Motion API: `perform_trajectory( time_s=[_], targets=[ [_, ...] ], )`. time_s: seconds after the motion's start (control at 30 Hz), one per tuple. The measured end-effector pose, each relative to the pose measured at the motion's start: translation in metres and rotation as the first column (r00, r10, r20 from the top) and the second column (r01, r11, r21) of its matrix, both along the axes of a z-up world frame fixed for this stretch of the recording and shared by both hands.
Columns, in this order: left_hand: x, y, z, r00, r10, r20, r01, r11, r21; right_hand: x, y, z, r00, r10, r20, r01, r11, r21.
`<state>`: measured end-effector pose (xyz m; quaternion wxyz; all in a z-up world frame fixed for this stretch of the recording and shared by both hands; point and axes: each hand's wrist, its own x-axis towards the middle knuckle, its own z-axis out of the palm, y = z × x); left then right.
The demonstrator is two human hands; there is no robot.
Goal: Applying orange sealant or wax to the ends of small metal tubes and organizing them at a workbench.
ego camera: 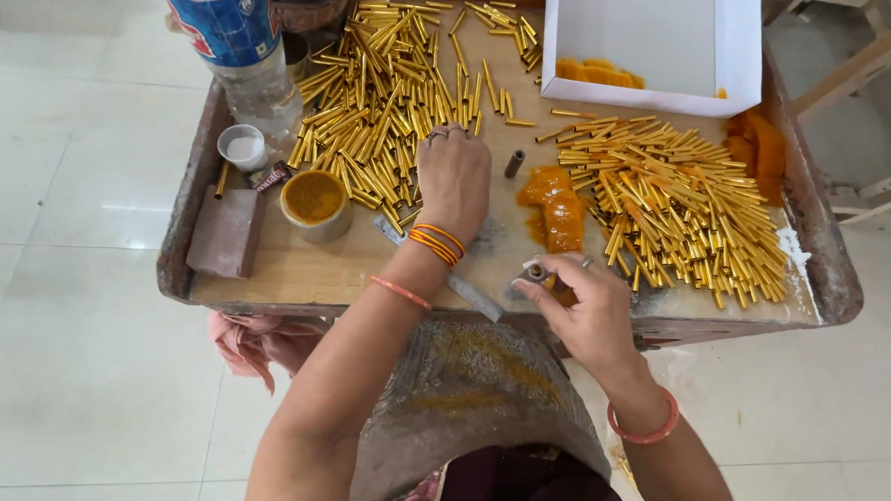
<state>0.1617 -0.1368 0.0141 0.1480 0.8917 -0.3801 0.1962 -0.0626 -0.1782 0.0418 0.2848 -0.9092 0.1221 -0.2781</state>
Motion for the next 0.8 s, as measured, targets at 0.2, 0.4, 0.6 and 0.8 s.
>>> perform_trajectory(
  time_s=[0.2, 0.4, 0.6, 0.8],
  targets=[
    [-0.006, 0.005, -0.003, 0.997, -0.062, 0.053, 0.057, 0.994, 0.089, 0.005, 0.006, -0.003, 0.997, 0.008, 0.078, 0.011, 0.972, -0.237],
    [-0.013, 0.013, -0.011, 0.996, -0.067, 0.062, 0.07, 0.996, -0.05, 0.003, 0.012, -0.005, 0.999, -0.007, 0.049, 0.007, 1.0, -0.012],
    [-0.019, 0.032, -0.014, 0.994, -0.105, 0.023, 0.107, 0.982, -0.156, -0.005, 0.005, -0.01, 0.998, -0.067, 0.012, 0.067, 0.998, 0.005],
    [-0.061, 0.066, -0.003, 0.942, -0.305, -0.139, 0.177, 0.803, -0.569, -0.005, 0.0, -0.009, 0.992, -0.124, -0.028, 0.122, 0.991, -0.062]
  ],
)
